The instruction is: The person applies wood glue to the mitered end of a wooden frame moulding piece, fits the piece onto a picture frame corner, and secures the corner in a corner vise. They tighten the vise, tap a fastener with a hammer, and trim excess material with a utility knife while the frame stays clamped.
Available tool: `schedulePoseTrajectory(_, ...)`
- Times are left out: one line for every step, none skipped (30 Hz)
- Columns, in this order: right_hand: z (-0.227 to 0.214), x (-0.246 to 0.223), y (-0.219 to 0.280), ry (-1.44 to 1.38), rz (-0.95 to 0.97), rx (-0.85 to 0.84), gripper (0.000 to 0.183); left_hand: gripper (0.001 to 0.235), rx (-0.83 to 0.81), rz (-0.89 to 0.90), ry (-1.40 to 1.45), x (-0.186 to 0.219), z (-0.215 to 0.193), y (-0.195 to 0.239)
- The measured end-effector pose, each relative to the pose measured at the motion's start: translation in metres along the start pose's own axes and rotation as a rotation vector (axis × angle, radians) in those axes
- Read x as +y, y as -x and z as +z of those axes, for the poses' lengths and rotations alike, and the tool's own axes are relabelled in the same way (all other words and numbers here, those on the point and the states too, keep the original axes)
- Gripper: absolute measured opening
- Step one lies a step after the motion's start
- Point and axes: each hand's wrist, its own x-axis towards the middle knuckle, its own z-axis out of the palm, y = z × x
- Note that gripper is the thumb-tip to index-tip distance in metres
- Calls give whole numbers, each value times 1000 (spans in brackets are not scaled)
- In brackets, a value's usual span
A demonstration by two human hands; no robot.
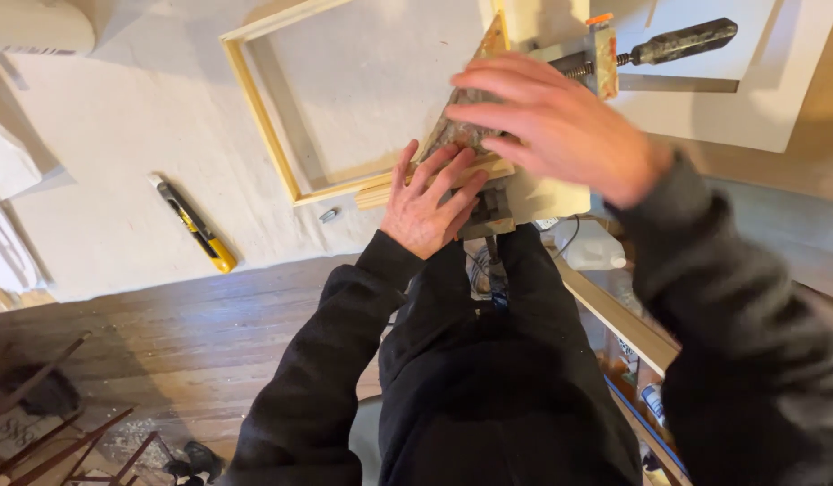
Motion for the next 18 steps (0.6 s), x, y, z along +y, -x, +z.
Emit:
schedulePoseTrajectory(-6, -23, 18, -165, 220, 233, 43, 49, -2, -14, 25, 0, 1, 0)
schedulePoseTrajectory(-11, -46, 34, -332, 430, 470, 31, 51, -2, -31, 43, -1, 1, 1)
schedulePoseTrajectory(17, -70, 52, -333, 428, 469, 31, 51, -2, -33, 42, -3, 2, 1)
schedulePoseTrajectory(45, -94, 70, -379, 617, 592, 24, 50, -15, -25, 47, -3, 2, 1)
schedulePoseTrajectory(73, -119, 88, -423, 808, 712, 17, 50, -27, -17, 52, -4, 3, 1)
schedulePoseTrajectory(100, -138, 96, -429, 809, 711, 17, 50, -33, -19, 51, -4, 5, 3)
schedulePoseTrajectory(126, -157, 104, -654, 932, 642, 31, 47, -13, -24, 22, -4, 7, 4)
schedulePoseTrajectory(151, -174, 112, -873, 1049, 571, 45, 44, 11, -20, -4, -5, 11, 3)
schedulePoseTrajectory(164, -180, 114, -871, 1052, 577, 45, 44, 10, -13, -2, -5, 11, 0)
schedulePoseTrajectory(177, -186, 117, -946, 1162, 566, 46, 42, 20, -20, 9, -4, 11, 0)
schedulePoseTrajectory(190, -194, 120, -1020, 1271, 551, 46, 41, 30, -28, 20, -3, 10, 0)
schedulePoseTrajectory(196, -199, 122, -1028, 1277, 549, 46, 41, 20, -29, 21, -2, 9, 0)
schedulePoseTrajectory(201, -205, 124, -1075, 1297, 589, 41, 40, 11, -31, 22, -1, 8, 1)
schedulePoseTrajectory(207, -206, 125, -1113, 1314, 637, 36, 40, 9, -27, 22, -2, 8, -2)
schedulePoseTrajectory(212, -202, 127, -1113, 1317, 642, 36, 40, 7, -22, 24, -2, 9, -2)
schedulePoseTrajectory(216, -197, 130, -1438, 1283, 714, 30, 39, 23, -26, 21, -2, 11, -2)
schedulePoseTrajectory(219, -193, 132, -1764, 1224, 780, 28, 37, 39, -31, 18, -2, 12, -1)
schedulePoseTrajectory(224, -191, 133, -1771, 1222, 775, 28, 37, 35, -35, 13, -1, 11, 0)
